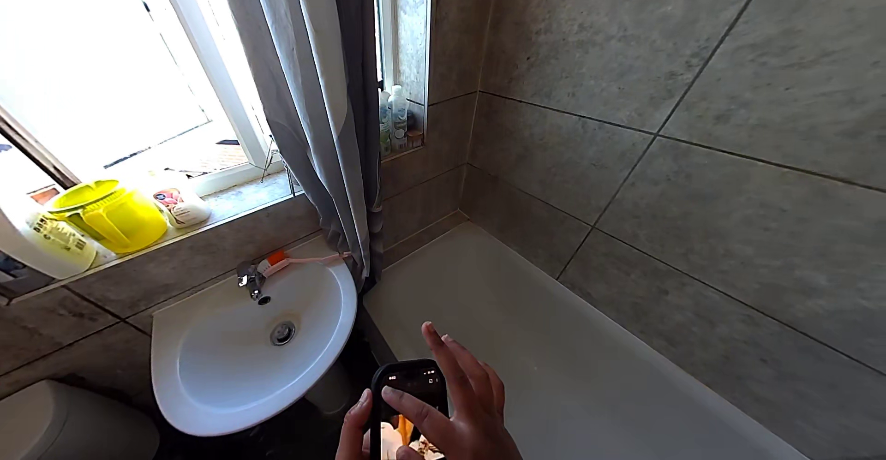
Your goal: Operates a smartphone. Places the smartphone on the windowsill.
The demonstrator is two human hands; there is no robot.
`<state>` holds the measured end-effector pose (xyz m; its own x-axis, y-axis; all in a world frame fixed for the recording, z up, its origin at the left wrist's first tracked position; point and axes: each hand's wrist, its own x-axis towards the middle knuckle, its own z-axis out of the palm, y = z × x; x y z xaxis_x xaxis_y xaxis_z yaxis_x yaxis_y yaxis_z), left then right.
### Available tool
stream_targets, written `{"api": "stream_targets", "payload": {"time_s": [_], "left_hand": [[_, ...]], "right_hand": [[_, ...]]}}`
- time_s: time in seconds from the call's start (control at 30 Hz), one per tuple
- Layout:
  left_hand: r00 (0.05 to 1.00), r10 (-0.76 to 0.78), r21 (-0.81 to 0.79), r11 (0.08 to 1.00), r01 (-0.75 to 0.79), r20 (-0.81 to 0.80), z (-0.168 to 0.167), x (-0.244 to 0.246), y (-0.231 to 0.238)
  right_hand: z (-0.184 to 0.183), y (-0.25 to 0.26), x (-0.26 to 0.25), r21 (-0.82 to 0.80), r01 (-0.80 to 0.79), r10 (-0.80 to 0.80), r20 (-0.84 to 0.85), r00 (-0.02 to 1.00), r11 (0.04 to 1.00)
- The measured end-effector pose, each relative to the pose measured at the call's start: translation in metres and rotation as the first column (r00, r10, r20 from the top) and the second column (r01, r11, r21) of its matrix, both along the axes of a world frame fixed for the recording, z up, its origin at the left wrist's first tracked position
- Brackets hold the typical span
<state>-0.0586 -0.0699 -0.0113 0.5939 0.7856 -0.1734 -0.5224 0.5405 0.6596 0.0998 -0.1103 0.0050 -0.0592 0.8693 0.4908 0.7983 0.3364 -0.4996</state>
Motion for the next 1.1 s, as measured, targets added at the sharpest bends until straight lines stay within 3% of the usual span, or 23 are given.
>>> {"api": "stream_targets", "payload": {"time_s": [0.1,0.23,0.47,0.7,1.1], "left_hand": [[0.997,-0.031,0.006,1.0,0.03,0.075,-0.004,0.0,0.001],[0.999,-0.019,0.002,1.0,0.019,0.038,-0.011,-0.002,0.004],[0.998,0.019,-0.035,0.999,-0.017,0.055,-0.009,-0.006,0.009],[0.998,0.045,-0.033,0.999,-0.043,0.039,-0.004,-0.006,0.011],[0.997,0.083,0.009,0.996,-0.083,0.003,-0.003,-0.011,0.016]], "right_hand": [[0.002,-0.003,0.002,-0.018,0.001,-0.001,-0.007,1.0,1.0],[-0.001,-0.01,0.012,0.032,0.026,-0.022,-0.097,0.995,0.999],[-0.017,-0.026,0.017,-0.057,0.006,-0.014,-0.134,0.991,0.998],[-0.016,-0.019,0.007,-0.088,0.003,-0.01,-0.09,0.996,0.996],[-0.02,-0.021,0.003,-0.003,-0.009,0.008,-0.164,0.986,1.0]]}}
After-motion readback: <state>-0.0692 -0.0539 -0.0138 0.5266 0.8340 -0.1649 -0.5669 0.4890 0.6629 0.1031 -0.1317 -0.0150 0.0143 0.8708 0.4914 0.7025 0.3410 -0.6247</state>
